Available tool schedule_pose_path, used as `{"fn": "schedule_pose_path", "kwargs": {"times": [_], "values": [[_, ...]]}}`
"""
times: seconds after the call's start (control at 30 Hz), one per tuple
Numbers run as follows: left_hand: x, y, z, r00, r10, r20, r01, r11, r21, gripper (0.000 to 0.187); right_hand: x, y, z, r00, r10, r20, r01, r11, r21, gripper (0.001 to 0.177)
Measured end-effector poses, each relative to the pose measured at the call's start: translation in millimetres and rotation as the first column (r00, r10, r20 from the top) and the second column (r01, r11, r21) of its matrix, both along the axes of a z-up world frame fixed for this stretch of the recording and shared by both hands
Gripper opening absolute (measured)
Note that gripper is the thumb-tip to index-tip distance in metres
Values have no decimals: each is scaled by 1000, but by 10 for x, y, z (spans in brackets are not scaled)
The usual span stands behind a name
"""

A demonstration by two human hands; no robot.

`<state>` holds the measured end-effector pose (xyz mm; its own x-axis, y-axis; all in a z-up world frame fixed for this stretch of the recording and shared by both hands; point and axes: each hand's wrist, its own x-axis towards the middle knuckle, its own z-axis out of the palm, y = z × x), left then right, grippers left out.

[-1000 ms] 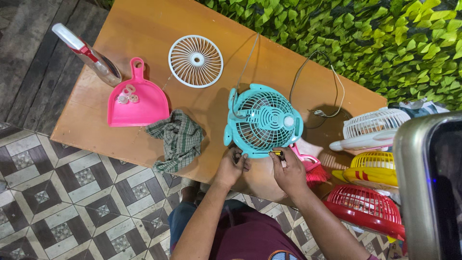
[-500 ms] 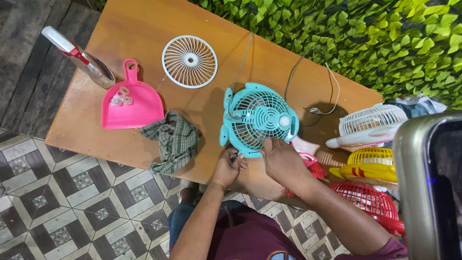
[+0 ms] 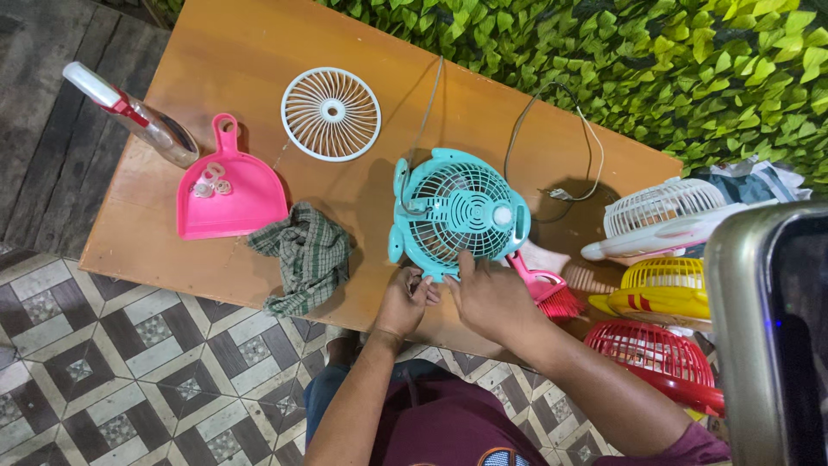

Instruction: The person uses a screwdriver to remove screws from the base of a small teal electric fan, then removes the front grille and the fan blade. The person wipes the fan with a cloth and brushes the grille with a pink brush.

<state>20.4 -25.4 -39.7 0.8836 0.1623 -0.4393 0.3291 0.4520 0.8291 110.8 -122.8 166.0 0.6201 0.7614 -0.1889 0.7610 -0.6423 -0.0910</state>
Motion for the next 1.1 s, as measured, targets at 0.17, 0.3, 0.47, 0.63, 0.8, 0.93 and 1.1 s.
{"fn": "schedule_pose_path", "kwargs": {"times": [0.17, 0.3, 0.47, 0.63, 0.8, 0.93, 1.1], "values": [[-13, 12, 33, 1000, 8, 20, -8, 1000, 1, 30, 62, -31, -41, 1000, 21, -12, -21, 1000, 7, 26], [-22, 16, 16, 1000, 1, 25, -1, 1000, 1, 29, 115, -85, -49, 995, -32, -91, 11, 977, -215, 29], [-15, -2, 8, 999, 16, 37, -15, 1000, -20, 29, 139, -60, 53, 991, 137, 9, -137, 989, 53, 25], [-36, -3, -15, 999, 15, 31, -15, 1000, -1, 30, 50, 28, 65, 995, 10, -97, -32, 974, -223, 30], [-22, -26, -31, 1000, 24, 13, -24, 1000, -1, 30, 25, 30, -12, 988, 108, 114, -133, 960, 248, 19], [-38, -37, -43, 999, 29, 27, -29, 1000, -7, 30, -19, 2, -25, 992, -100, -82, 98, 995, -24, 26], [-40, -21, -3, 999, 31, 38, -31, 1000, -5, 30, -19, -24, 53, 947, 172, 272, -160, 985, -67, 27]]}}
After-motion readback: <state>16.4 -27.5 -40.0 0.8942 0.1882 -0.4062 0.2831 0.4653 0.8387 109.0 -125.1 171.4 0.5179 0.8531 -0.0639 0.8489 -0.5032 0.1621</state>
